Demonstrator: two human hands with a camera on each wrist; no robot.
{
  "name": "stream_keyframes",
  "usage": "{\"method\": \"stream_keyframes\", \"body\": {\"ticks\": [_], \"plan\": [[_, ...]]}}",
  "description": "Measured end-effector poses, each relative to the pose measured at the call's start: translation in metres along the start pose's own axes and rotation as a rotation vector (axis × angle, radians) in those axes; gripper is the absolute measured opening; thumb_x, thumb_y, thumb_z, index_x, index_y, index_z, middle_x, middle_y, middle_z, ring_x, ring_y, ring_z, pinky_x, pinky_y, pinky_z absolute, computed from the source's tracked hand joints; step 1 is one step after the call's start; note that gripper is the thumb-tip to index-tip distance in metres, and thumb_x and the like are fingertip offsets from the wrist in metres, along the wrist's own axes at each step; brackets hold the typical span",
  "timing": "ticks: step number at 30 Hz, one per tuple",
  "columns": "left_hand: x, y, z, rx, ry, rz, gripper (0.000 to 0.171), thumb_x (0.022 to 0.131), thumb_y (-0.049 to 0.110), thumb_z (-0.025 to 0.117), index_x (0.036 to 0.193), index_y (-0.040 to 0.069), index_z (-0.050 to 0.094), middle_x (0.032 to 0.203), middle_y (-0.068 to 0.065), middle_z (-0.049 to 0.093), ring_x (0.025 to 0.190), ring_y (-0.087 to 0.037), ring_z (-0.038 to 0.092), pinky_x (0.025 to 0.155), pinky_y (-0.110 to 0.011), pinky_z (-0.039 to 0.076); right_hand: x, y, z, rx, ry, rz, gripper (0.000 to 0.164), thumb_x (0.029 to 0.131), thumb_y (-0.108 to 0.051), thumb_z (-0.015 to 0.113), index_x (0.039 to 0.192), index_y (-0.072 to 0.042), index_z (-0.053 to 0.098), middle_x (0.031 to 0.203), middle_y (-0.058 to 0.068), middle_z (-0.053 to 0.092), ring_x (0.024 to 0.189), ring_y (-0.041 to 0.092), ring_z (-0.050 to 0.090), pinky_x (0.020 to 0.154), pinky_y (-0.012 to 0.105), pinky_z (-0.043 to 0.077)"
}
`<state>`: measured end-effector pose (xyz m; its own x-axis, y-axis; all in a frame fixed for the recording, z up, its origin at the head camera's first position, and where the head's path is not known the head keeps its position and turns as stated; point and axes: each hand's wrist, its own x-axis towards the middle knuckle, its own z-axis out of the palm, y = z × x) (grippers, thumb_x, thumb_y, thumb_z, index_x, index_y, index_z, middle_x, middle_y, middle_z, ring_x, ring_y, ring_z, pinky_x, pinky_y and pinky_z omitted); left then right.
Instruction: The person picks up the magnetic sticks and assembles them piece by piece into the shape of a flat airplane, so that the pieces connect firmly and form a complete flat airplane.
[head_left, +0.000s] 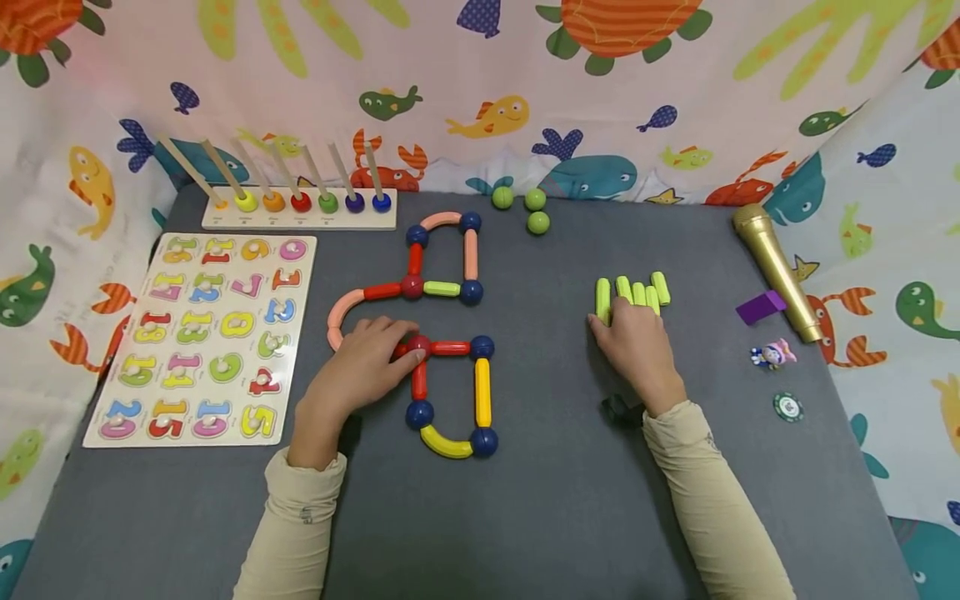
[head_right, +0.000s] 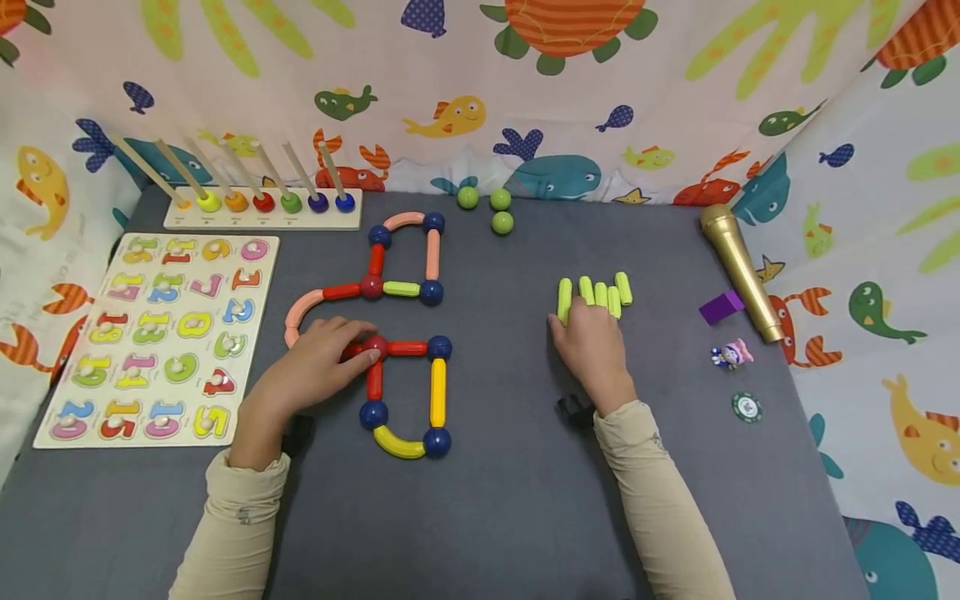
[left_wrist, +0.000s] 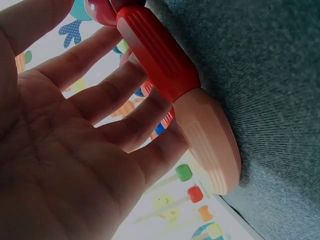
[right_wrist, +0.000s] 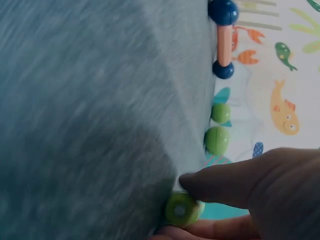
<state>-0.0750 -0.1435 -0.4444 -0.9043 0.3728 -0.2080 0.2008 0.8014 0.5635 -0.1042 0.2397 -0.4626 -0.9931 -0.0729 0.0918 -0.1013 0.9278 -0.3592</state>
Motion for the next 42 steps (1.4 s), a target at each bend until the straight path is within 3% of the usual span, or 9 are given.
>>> {"method": "stream_keyframes", "body": {"ticks": [6, 12, 16, 24, 27, 31, 34, 37, 42], "plan": [[0.000, -0.003, 0.002, -0.005, 0.006, 0.000, 0.047, 0.108, 0.032, 0.066, 0.144, 0.002, 0.064, 0.141, -0.023, 0.062, 0.126, -0.045, 0.052, 0.107, -0.061, 0.043, 0.011, -0.009, 0.003, 0.132, -0.105, -0.129, 0.013, 0.100, -0.007, 0.072, 0.098, 0.006, 0.070, 0.077, 0.013, 0.061, 0.068, 0.030, 0.056, 0.064, 0.045, 0.044], [0.001, -0.005, 0.002, 0.010, 0.015, 0.006, 0.046, 0.108, 0.032, 0.066, 0.142, 0.001, 0.066, 0.139, -0.021, 0.063, 0.125, -0.044, 0.053, 0.108, -0.060, 0.043, 0.021, -0.029, 0.010, 0.204, -0.161, -0.281, 0.019, 0.101, -0.007, 0.074, 0.117, 0.004, 0.073, 0.097, 0.019, 0.065, 0.082, 0.032, 0.059, 0.071, 0.047, 0.049], [0.002, -0.004, 0.002, 0.014, 0.016, 0.011, 0.046, 0.107, 0.031, 0.067, 0.142, 0.001, 0.066, 0.139, -0.022, 0.063, 0.126, -0.044, 0.053, 0.109, -0.059, 0.043, 0.030, -0.045, 0.015, 0.183, -0.168, -0.307, 0.021, 0.103, -0.009, 0.073, 0.120, 0.002, 0.074, 0.104, 0.020, 0.066, 0.086, 0.032, 0.060, 0.075, 0.048, 0.052], [0.002, -0.006, 0.003, 0.017, 0.020, 0.014, 0.044, 0.107, 0.030, 0.067, 0.142, 0.003, 0.067, 0.139, -0.021, 0.063, 0.127, -0.044, 0.053, 0.110, -0.059, 0.042, 0.042, -0.061, 0.019, 0.136, -0.179, -0.330, 0.020, 0.103, -0.007, 0.071, 0.121, 0.002, 0.072, 0.101, 0.019, 0.060, 0.081, 0.031, 0.055, 0.072, 0.046, 0.050], [0.001, -0.007, 0.003, 0.021, 0.024, 0.012, 0.044, 0.107, 0.031, 0.067, 0.142, 0.003, 0.067, 0.140, -0.021, 0.063, 0.128, -0.044, 0.052, 0.110, -0.059, 0.042, 0.042, -0.058, 0.019, 0.156, -0.181, -0.307, 0.023, 0.104, -0.009, 0.071, 0.124, 0.003, 0.071, 0.105, 0.020, 0.060, 0.084, 0.032, 0.056, 0.074, 0.047, 0.050], [0.001, -0.007, 0.004, 0.020, 0.027, 0.020, 0.044, 0.107, 0.031, 0.067, 0.142, 0.003, 0.067, 0.139, -0.021, 0.063, 0.128, -0.044, 0.052, 0.110, -0.060, 0.041, 0.033, -0.038, 0.012, 0.152, -0.133, -0.224, 0.026, 0.104, -0.010, 0.071, 0.125, 0.004, 0.070, 0.112, 0.023, 0.061, 0.090, 0.036, 0.061, 0.079, 0.051, 0.051], [0.001, -0.008, 0.005, 0.016, 0.033, 0.023, 0.044, 0.107, 0.031, 0.067, 0.141, 0.003, 0.068, 0.138, -0.021, 0.063, 0.128, -0.044, 0.052, 0.110, -0.061, 0.041, 0.021, -0.020, 0.003, 0.076, -0.021, -0.136, 0.021, 0.103, -0.010, 0.071, 0.116, 0.006, 0.069, 0.108, 0.027, 0.062, 0.087, 0.041, 0.064, 0.076, 0.057, 0.053], [0.001, -0.008, 0.004, 0.015, 0.037, 0.025, 0.043, 0.107, 0.031, 0.067, 0.140, 0.003, 0.068, 0.137, -0.021, 0.063, 0.128, -0.044, 0.052, 0.109, -0.061, 0.041, 0.008, -0.004, -0.005, -0.046, 0.077, -0.038, 0.019, 0.101, -0.010, 0.072, 0.102, 0.008, 0.065, 0.096, 0.029, 0.061, 0.074, 0.048, 0.064, 0.064, 0.064, 0.053], [0.002, -0.010, 0.006, 0.012, 0.037, 0.031, 0.041, 0.107, 0.029, 0.067, 0.139, 0.003, 0.069, 0.136, -0.021, 0.064, 0.126, -0.044, 0.052, 0.109, -0.061, 0.041, -0.005, 0.011, -0.010, -0.143, 0.097, 0.062, 0.025, 0.099, -0.009, 0.071, 0.102, 0.013, 0.059, 0.088, 0.033, 0.056, 0.066, 0.058, 0.062, 0.056, 0.071, 0.049]]}}
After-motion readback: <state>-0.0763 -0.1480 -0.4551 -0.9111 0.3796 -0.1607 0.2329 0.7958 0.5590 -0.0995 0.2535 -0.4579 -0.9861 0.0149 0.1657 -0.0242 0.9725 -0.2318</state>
